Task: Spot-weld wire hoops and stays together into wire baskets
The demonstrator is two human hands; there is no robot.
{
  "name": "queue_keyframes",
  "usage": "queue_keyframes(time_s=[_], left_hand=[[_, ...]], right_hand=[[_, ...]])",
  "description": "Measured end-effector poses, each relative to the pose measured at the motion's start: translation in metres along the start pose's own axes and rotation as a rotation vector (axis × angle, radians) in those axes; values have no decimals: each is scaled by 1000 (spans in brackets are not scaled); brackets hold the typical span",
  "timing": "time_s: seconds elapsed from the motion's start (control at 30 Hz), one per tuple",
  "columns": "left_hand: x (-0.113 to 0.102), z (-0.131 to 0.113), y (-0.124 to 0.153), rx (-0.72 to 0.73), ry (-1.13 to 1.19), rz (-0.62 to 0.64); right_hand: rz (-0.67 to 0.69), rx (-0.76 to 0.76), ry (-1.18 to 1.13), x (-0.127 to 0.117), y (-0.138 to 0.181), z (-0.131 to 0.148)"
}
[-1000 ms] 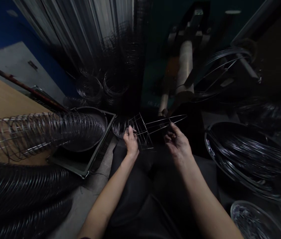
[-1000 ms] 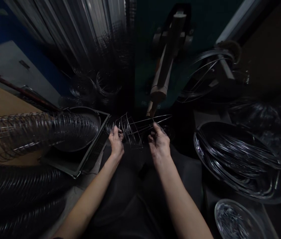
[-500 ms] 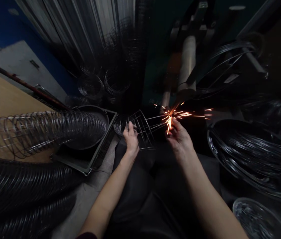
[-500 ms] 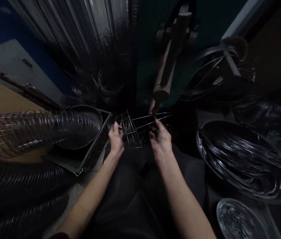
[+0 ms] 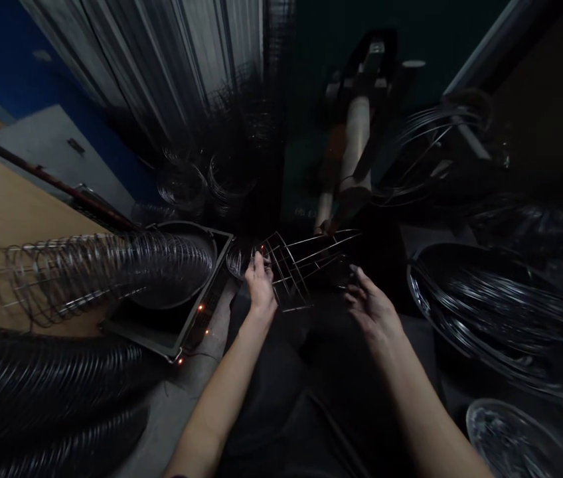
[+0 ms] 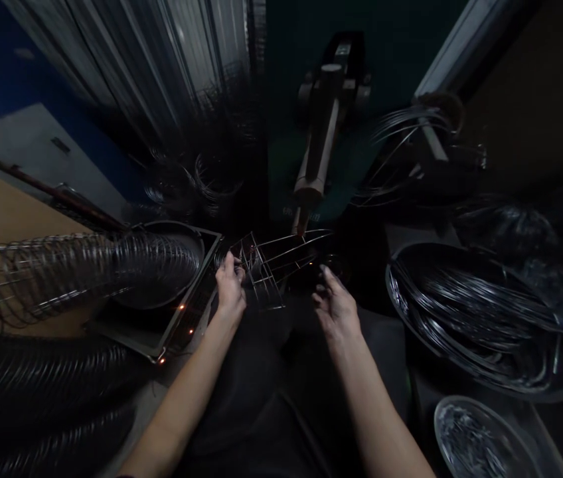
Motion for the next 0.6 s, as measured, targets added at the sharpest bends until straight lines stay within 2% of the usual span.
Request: queue_keyframes(time_s=[0.13,0.37,0.5,0.6], left_hand=[[-1,1,-6,-12,2,10],[6,3,-20,20,17,11],[5,3,-22,22,17,12],[5,-1,-23,27,27,23]], right_hand=[[-52,-99,76,-28,-5,5],[-166,-228,125,-90,-38,12],[-236,-216,97,-109,-39,10],[-235,-188,124,-116,-39,8]])
Point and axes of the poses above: each hand's wrist, its own y-axis away from the middle knuckle, its own x-axis out of the palm, z = x × y, the point moved 3 cm from there along -y, towards the middle knuckle, and after that the axes turned 2 degrees about y, right-handed, at the moved point
